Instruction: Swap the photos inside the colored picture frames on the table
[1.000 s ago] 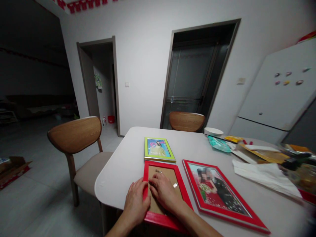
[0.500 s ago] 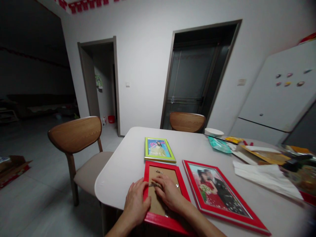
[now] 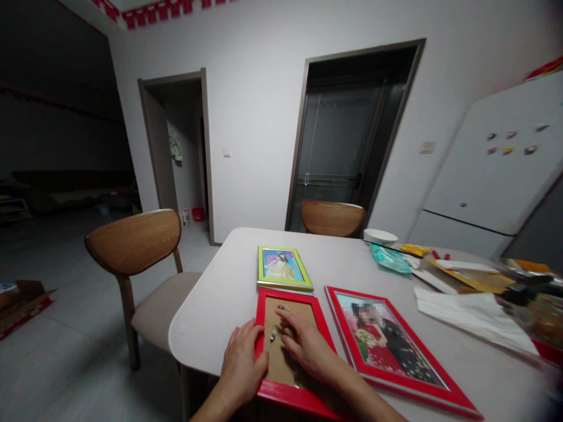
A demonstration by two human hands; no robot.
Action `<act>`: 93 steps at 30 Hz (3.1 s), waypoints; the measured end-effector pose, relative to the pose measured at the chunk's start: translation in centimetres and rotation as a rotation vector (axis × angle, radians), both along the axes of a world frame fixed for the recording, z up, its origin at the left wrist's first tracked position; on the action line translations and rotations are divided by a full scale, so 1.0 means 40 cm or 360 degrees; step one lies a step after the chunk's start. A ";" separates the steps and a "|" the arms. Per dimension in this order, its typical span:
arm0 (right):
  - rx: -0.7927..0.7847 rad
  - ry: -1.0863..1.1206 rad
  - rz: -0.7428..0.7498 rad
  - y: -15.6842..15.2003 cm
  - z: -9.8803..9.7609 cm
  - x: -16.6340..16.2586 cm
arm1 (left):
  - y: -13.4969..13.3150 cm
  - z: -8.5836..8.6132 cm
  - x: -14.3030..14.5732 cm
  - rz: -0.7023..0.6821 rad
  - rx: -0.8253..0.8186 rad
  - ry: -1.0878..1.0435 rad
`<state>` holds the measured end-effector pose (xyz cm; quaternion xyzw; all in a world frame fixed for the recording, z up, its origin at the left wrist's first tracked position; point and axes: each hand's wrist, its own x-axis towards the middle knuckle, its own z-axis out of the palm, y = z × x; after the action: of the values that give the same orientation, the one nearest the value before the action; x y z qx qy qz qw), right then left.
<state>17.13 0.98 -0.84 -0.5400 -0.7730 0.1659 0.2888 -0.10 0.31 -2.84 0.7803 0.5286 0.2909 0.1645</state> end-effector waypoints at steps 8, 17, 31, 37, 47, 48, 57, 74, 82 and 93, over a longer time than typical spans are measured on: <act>0.0025 -0.0288 -0.0232 -0.055 -0.006 0.062 | -0.006 0.019 0.001 0.0005 -0.0040 -0.0012; -0.0068 -0.0635 -0.0391 -0.032 0.008 0.122 | -0.002 0.014 0.004 0.0007 -0.0035 0.0030; -0.0110 -0.0672 -0.0465 0.022 0.003 0.114 | 0.003 0.007 -0.004 0.0016 0.0002 0.0033; -0.0066 -0.0645 -0.0310 0.012 0.034 0.125 | -0.001 0.012 -0.001 -0.0008 -0.0018 0.0037; -0.0036 -0.0607 -0.0428 0.044 -0.003 0.120 | 0.003 0.019 0.004 -0.0037 0.0011 0.0028; -0.0036 -0.0605 -0.0438 0.046 -0.005 0.117 | 0.002 0.020 0.004 -0.0041 0.0000 0.0024; -0.0138 -0.0436 -0.0060 -0.036 0.036 0.082 | -0.003 0.017 0.007 0.0011 -0.0024 -0.0012; -0.0039 -0.0217 0.0201 -0.085 0.034 0.012 | -0.001 0.016 0.009 0.0007 0.0023 -0.0028; -0.0044 -0.0256 -0.0035 -0.081 0.017 0.038 | -0.002 0.014 0.008 0.0019 -0.0030 -0.0004; -0.0030 -0.0399 -0.0213 -0.080 0.003 0.027 | -0.006 0.013 0.007 0.0010 -0.0039 -0.0011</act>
<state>18.20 -2.23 -0.73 -0.6094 -0.7637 0.0849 0.1953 0.17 0.09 -2.33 0.7756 0.5340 0.2875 0.1750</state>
